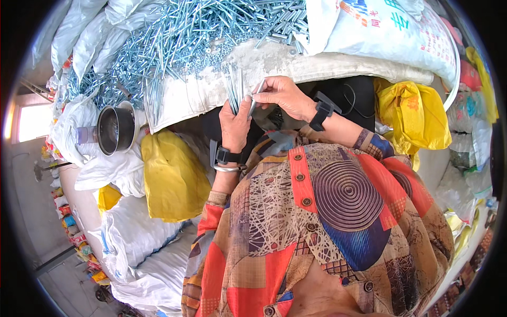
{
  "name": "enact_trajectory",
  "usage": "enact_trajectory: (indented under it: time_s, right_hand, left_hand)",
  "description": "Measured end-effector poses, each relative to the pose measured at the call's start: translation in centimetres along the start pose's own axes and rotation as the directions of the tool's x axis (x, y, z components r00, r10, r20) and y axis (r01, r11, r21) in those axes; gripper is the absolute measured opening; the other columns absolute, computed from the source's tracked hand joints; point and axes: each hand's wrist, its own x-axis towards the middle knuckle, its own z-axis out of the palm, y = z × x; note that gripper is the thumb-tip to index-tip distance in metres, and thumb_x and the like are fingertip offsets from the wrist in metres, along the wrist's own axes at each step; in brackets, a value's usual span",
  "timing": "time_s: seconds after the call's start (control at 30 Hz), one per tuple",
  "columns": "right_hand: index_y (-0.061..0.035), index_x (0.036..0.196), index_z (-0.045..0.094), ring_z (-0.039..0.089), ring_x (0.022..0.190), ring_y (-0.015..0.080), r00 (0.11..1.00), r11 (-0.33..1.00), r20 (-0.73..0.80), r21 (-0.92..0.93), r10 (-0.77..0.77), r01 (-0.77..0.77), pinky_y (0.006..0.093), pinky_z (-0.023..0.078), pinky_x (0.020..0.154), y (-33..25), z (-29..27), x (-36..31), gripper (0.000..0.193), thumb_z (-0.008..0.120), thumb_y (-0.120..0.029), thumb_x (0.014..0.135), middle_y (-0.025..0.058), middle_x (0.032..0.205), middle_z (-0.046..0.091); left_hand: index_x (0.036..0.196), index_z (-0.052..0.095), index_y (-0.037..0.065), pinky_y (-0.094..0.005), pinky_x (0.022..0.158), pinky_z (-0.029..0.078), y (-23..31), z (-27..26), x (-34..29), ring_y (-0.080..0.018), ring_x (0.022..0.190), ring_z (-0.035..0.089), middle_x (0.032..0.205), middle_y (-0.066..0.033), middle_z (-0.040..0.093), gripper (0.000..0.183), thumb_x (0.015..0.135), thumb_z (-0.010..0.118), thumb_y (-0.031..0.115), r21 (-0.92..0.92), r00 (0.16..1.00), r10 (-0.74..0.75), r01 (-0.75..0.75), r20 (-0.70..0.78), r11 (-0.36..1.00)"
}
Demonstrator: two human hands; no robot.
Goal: Manually sorting and assembling metal bolts and nuts into small bundles.
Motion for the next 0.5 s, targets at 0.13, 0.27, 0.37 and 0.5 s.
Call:
enact_trajectory:
  time_s: [0.13,0.27,0.37,0.5]
  right_hand:
    - [-0.0009,0.104,0.062,0.067,0.082,0.0147,0.996,0.975,-0.079,0.219,0.038,-0.020,0.0278,0.056,0.074,1.2,0.2,-0.2,0.016,0.061,-0.016,0.097,0.0062,0.094,0.066]
    - [0.0008,0.105,0.058,0.067,0.081,0.0152,0.994,0.988,-0.094,0.139,-0.053,0.066,0.0284,0.056,0.073,0.7,0.3,0.8,0.014,0.056,-0.011,0.099,0.0077,0.094,0.066]
    - [0.0007,0.105,0.057,0.065,0.075,0.0126,0.981,0.986,-0.134,0.068,-0.142,0.152,0.0256,0.054,0.071,-0.7,0.2,0.9,0.012,0.055,-0.009,0.099,0.0062,0.089,0.065]
    - [0.0025,0.101,0.058,0.065,0.074,0.0109,0.947,0.931,-0.092,-0.234,-0.307,0.279,0.0255,0.053,0.070,-4.4,-0.2,2.6,0.011,0.057,-0.008,0.097,0.0053,0.083,0.063]
  left_hand:
    - [0.095,0.059,0.005,-0.0195,0.040,0.033,0.2,1.4,0.2,-0.0032,0.049,0.044,0.068,0.0034,0.054,0.022,0.098,0.062,0.027,0.036,0.996,0.045,-0.043,-0.077,0.998]
    - [0.098,0.059,0.002,-0.0223,0.041,0.036,0.3,0.5,2.0,-0.0053,0.052,0.048,0.069,0.0029,0.055,0.022,0.097,0.063,0.023,0.091,0.996,0.064,-0.058,-0.069,0.994]
    - [0.092,0.053,0.005,-0.0233,0.040,0.038,0.8,0.5,3.5,-0.0087,0.049,0.048,0.064,0.0009,0.051,0.022,0.099,0.059,0.025,-0.077,0.961,0.087,-0.110,-0.263,0.991]
    - [0.093,0.053,0.005,-0.0230,0.039,0.034,2.7,-1.3,4.1,-0.0078,0.045,0.045,0.060,0.0018,0.048,0.021,0.099,0.058,0.024,-0.036,0.956,0.118,-0.132,-0.268,0.991]
